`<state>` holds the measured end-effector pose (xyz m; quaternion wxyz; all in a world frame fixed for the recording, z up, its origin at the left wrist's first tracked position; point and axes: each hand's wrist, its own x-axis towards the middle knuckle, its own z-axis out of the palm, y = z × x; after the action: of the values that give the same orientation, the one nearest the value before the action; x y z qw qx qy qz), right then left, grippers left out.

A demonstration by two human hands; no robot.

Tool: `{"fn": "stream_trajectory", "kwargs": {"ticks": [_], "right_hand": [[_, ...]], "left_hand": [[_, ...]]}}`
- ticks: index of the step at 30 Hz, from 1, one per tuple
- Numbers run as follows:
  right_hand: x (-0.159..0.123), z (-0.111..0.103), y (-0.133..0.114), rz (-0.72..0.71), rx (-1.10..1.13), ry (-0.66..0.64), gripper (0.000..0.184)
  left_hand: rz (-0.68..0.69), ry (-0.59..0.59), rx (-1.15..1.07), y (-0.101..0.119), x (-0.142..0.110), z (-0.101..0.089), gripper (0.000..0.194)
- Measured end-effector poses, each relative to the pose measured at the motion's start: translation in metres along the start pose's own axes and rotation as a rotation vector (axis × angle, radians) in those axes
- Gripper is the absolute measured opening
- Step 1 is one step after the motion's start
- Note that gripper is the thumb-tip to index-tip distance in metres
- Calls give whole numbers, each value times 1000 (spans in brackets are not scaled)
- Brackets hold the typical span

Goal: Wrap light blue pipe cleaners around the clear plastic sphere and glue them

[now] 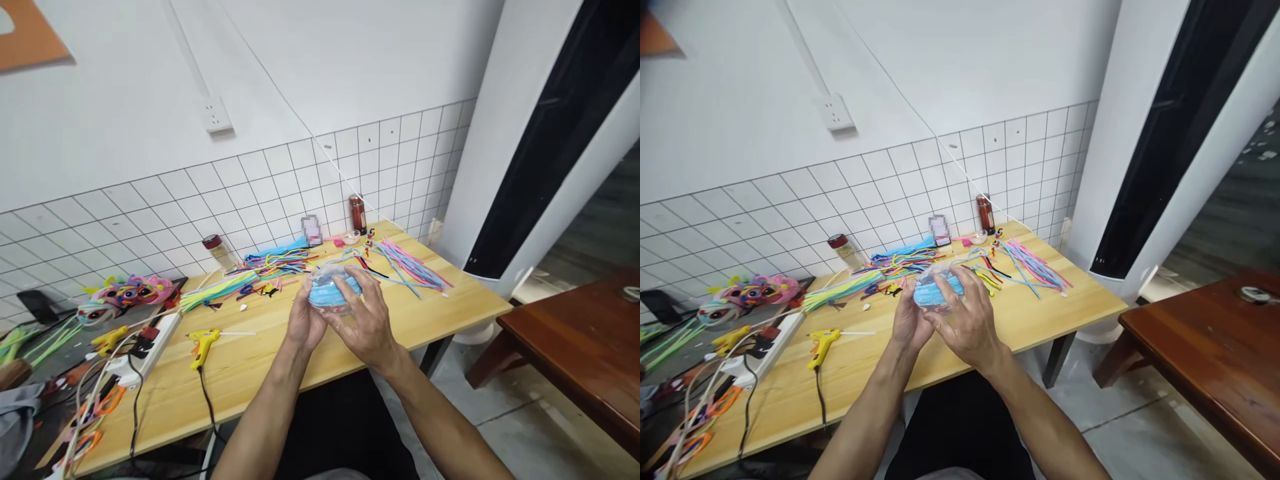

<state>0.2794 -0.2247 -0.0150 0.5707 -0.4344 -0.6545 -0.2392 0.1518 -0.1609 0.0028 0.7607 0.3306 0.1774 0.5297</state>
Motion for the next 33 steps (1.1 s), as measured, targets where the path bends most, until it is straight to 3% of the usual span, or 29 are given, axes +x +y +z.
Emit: {"fn": "stream_trajectory", "kwargs": {"ticks": [7,14,24,29,33], "right_hand": [[-20,-1,17,60,4,-15,67],[-42,-2,14,83,36,-96,63],[-73,23,-21,102,82,-70,67],[-79,35,-55,102,97,-78,68],[-87,36,-78,238,226,-112,86]], "left_hand": [[-60,60,25,-32,15,-16,55],[-50,122,14,-44,-6,-28,58],[-8,181,129,-24,-46,-49,55],[12,230,86,-10,-65,-75,58],[14,215,51,3,-76,-100,56]]}}
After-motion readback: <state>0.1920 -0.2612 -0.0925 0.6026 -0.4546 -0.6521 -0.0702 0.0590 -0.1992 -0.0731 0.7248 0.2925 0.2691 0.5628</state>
